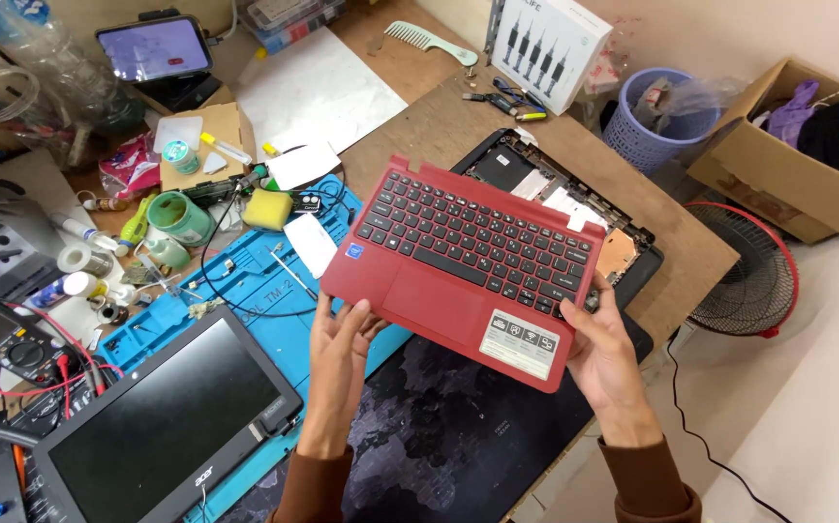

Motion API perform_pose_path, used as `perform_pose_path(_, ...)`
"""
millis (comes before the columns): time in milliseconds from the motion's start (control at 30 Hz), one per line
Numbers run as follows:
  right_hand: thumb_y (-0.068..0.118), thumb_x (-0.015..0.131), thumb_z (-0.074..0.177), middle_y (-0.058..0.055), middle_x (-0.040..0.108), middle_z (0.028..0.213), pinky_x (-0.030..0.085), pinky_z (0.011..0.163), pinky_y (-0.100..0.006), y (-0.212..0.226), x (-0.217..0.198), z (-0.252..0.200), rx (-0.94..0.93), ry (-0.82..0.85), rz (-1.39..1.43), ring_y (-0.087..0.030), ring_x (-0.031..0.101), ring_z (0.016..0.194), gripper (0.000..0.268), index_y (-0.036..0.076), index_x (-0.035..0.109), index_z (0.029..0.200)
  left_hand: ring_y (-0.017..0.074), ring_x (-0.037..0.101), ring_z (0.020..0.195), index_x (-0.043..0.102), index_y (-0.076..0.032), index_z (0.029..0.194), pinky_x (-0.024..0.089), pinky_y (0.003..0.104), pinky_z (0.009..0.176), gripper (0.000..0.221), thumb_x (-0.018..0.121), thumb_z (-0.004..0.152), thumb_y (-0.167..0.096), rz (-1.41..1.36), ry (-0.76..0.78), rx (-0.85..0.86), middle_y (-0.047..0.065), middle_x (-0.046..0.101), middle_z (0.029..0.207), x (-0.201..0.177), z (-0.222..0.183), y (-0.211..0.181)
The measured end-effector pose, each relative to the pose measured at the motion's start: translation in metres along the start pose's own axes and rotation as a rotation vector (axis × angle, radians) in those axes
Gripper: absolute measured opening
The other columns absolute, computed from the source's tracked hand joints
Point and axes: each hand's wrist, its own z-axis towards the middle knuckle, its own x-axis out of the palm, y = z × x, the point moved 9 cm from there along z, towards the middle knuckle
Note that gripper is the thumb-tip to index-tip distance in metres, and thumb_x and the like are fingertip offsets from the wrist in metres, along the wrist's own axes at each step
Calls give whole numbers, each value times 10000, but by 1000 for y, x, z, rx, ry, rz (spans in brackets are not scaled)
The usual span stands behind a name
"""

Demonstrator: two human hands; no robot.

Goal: Diagnosing and repairing laptop components including the motherboard and screen assembly

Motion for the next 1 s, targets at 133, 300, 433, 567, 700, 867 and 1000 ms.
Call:
perform_pose_path(133, 91, 646, 958, -147, 671, 1212, 653, 750, -460, 9, -19, 1, -29, -26, -26, -308, 750, 977, 536, 201, 431, 1437, 372, 708, 1074, 66, -81, 1654, 591, 501, 891, 863, 599, 976, -62, 10, 49, -34, 340, 534, 1426, 19, 16, 14)
perform_pose_path(300, 94, 674, 946, -38, 663, 1152, 658, 731, -310, 14, -63, 13, -91, -79, -137, -179, 737, 918, 587, 179, 456, 1484, 369, 739, 970, 134, -36, 1638, 656, 482, 870, 839, 632, 963, -53, 26, 45, -150, 340, 617, 1240, 38, 30, 30)
perform_pose_path(433, 96, 683, 949, -2, 630, 1140, 647, 734, -280, 24, -70, 18, -139, -88, -190, -131, 704, 909, 632, 141, 431, 1527, 337, 761, 890, 302, -14, 1595, 672, 465, 841, 764, 674, 928, -38, -14, 38, -179, 281, 654, 1114, 51, 51, 47)
perform_pose_path(567, 135, 678, 977, 30, 617, 1134, 615, 724, -196, 38, -69, 17, -207, -146, -309, -73, 663, 919, 626, 129, 413, 1544, 342, 754, 858, 463, 25, 1469, 660, 489, 862, 617, 697, 899, -5, -111, 33, -212, 302, 673, 1035, 67, 60, 54)
perform_pose_path(700, 163, 708, 977, 23, 617, 1077, 597, 700, -202, 39, -87, 28, -235, -210, -405, -72, 647, 906, 623, 128, 445, 1541, 403, 722, 985, 436, 70, 1437, 611, 522, 954, 598, 674, 889, 30, -144, 9, -252, 388, 623, 1114, 71, 71, 64)
perform_pose_path(867, 175, 719, 985, -1, 601, 1044, 596, 678, -207, 40, -92, 41, -254, -219, -470, -84, 640, 899, 637, 99, 443, 1554, 441, 666, 1140, 436, 50, 1444, 558, 520, 1040, 572, 619, 903, 57, -167, 33, -266, 422, 574, 1211, 71, 84, 80)
perform_pose_path(1000, 175, 715, 997, -21, 579, 1028, 595, 665, -219, 39, -101, 52, -276, -223, -502, -97, 630, 895, 651, 70, 431, 1573, 481, 614, 1239, 460, 47, 1433, 538, 521, 1080, 507, 587, 942, 44, -147, 97, -256, 485, 513, 1298, 74, 96, 89)
